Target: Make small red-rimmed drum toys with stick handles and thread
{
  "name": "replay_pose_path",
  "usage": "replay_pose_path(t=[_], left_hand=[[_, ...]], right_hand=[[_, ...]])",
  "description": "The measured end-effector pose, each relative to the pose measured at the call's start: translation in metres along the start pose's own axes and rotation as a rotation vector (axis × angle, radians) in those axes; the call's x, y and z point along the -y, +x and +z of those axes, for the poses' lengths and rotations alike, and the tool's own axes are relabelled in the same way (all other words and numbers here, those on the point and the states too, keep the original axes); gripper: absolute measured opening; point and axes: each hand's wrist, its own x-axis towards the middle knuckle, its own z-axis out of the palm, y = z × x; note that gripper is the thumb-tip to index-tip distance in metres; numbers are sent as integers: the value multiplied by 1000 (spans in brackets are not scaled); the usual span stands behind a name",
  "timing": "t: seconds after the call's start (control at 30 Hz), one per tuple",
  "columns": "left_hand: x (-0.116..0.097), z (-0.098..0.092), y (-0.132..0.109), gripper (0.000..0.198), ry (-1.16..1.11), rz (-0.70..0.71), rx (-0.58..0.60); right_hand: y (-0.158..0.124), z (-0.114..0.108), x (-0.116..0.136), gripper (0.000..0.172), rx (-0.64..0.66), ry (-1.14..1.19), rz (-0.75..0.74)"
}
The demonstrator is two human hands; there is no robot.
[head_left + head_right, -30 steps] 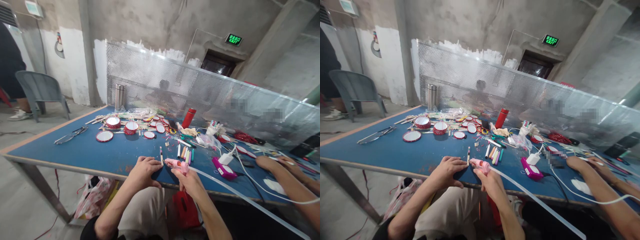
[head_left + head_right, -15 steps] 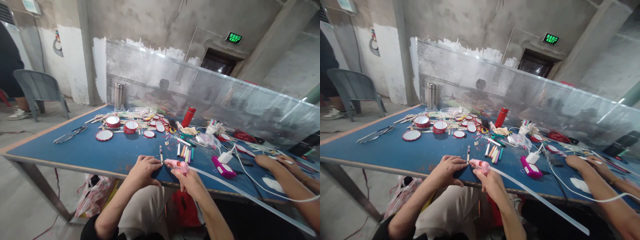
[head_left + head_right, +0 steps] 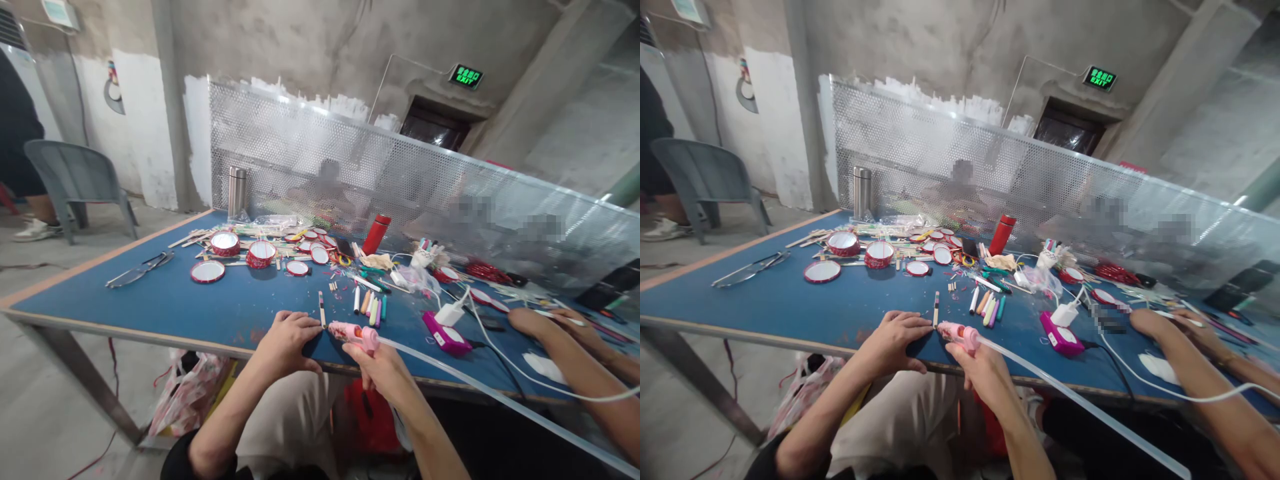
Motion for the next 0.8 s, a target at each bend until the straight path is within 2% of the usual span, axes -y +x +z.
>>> replay_pose_path(t=[0.23,0.57,0.8], left_hand=[[0,0,0,74,-6,-5,-5],[-1,-1,-1,73,5,-4,-5],[-1,-1,-2,73,7,-4,-19]], right_hand=[[-5,-4,12,42,10,3,9],[-4,-2,8,42,3,-16,47],[-6,2,8,40,-30,60,52]])
